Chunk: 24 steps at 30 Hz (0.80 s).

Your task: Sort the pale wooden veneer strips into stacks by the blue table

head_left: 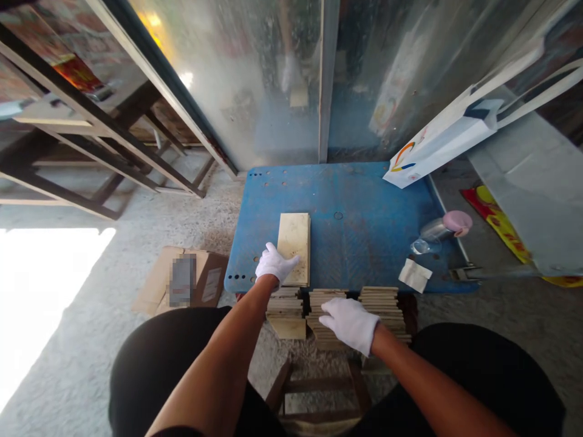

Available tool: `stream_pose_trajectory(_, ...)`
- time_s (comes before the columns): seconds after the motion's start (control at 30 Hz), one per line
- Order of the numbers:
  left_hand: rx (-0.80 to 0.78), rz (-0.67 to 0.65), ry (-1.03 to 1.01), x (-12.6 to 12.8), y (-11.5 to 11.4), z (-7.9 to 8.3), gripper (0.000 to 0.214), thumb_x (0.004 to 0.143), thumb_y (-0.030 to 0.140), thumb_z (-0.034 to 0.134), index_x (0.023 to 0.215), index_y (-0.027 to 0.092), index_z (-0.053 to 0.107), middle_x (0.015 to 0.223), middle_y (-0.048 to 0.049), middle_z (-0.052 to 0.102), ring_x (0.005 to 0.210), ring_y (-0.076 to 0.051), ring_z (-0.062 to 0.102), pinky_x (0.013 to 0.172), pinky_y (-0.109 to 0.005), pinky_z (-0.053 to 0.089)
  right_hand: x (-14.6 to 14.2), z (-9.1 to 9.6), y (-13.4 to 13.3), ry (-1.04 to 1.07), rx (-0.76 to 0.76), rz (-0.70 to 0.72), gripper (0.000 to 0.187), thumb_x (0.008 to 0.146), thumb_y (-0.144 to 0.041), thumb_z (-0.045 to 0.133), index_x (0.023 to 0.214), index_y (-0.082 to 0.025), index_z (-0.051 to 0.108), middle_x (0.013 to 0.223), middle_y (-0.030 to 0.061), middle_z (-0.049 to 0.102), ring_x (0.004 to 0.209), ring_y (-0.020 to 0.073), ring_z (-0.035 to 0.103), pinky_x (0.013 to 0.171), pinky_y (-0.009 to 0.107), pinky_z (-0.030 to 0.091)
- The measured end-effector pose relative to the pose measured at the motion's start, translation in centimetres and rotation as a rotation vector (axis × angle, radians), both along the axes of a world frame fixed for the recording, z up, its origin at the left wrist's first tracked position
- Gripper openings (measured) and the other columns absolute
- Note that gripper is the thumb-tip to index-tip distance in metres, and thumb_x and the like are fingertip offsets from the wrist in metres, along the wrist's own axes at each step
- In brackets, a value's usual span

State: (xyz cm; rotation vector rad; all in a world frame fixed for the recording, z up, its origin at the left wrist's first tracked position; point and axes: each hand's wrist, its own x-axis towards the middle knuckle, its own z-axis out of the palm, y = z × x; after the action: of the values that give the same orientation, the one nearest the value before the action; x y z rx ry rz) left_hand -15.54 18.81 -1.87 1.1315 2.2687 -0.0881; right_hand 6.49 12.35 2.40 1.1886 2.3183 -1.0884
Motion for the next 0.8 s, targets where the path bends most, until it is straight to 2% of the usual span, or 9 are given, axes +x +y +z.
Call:
stream_pose_trajectory(0.17, 0.055, 0.006, 0.026, 2.2, 3.3, -0.6, 0.117, 0.059, 0.071, 0.065, 0.145, 0.01, 0.014, 0.139, -0.0248, 0.039, 0.129, -0.039, 0.04, 0.096, -0.045, 0.04, -0.4, 0.7, 0.5, -0.012, 0.007, -0.006, 0.038, 0.093, -0.041, 0.043, 0.106, -0.015, 0.067, 0.103, 0.0143, 0.07, 0.097, 0.029, 0.066, 0.081, 0.035, 0.046)
stream_pose_trajectory(0.27, 0.064, 0.03, 0.033, 3.5, 4.5, -1.2, 0.122, 0.058, 0.068, 0.066, 0.147, 0.01, 0.007, 0.142, -0.0251, 0.033, 0.13, -0.039, 0.036, 0.099, -0.047, 0.038, -0.7, 0.7, 0.5, -0.028, -0.012, -0.004, 0.037, 0.092, -0.042, 0.044, 0.106, -0.016, 0.066, 0.101, 0.0144, 0.07, 0.094, 0.0299, 0.067, 0.077, 0.036, 0.047)
stream_pose_trajectory(0.47, 0.005, 0.103, 0.065, 4.4, 5.4, -2.4, 0.129, 0.052, 0.067, 0.069, 0.148, 0.012, 0.003, 0.141, -0.0259, 0.03, 0.126, -0.041, 0.037, 0.095, -0.05, 0.04, -1.0, 0.3, 0.0, -0.049, -0.044, 0.011, 0.038, 0.092, -0.043, 0.044, 0.104, -0.016, 0.067, 0.097, 0.0158, 0.07, 0.091, 0.0322, 0.068, 0.075, 0.039, 0.048)
stream_pose_trajectory(0.67, -0.015, 0.14, 0.048, 4.3, 5.9, -2.7, 0.134, 0.049, 0.065, 0.074, 0.149, 0.015, -0.001, 0.136, -0.0256, 0.036, 0.122, -0.042, 0.044, 0.093, -0.049, 0.042, -1.1, 0.0, 0.6, -0.047, -0.071, 0.008, 0.037, 0.092, -0.042, 0.045, 0.103, -0.015, 0.067, 0.098, 0.0161, 0.071, 0.092, 0.032, 0.067, 0.076, 0.038, 0.048)
stream_pose_trajectory(0.8, 0.018, 0.154, -0.001, 3.7, 5.7, -2.8, 0.131, 0.05, 0.059, 0.077, 0.148, 0.018, 0.002, 0.136, -0.025, 0.038, 0.121, -0.041, 0.047, 0.092, -0.047, 0.044, -0.7, -0.8, 1.2, -0.005, -0.039, -0.05, 0.036, 0.093, -0.042, 0.044, 0.099, -0.015, 0.067, 0.098, 0.0146, 0.071, 0.094, 0.0299, 0.067, 0.08, 0.037, 0.047)
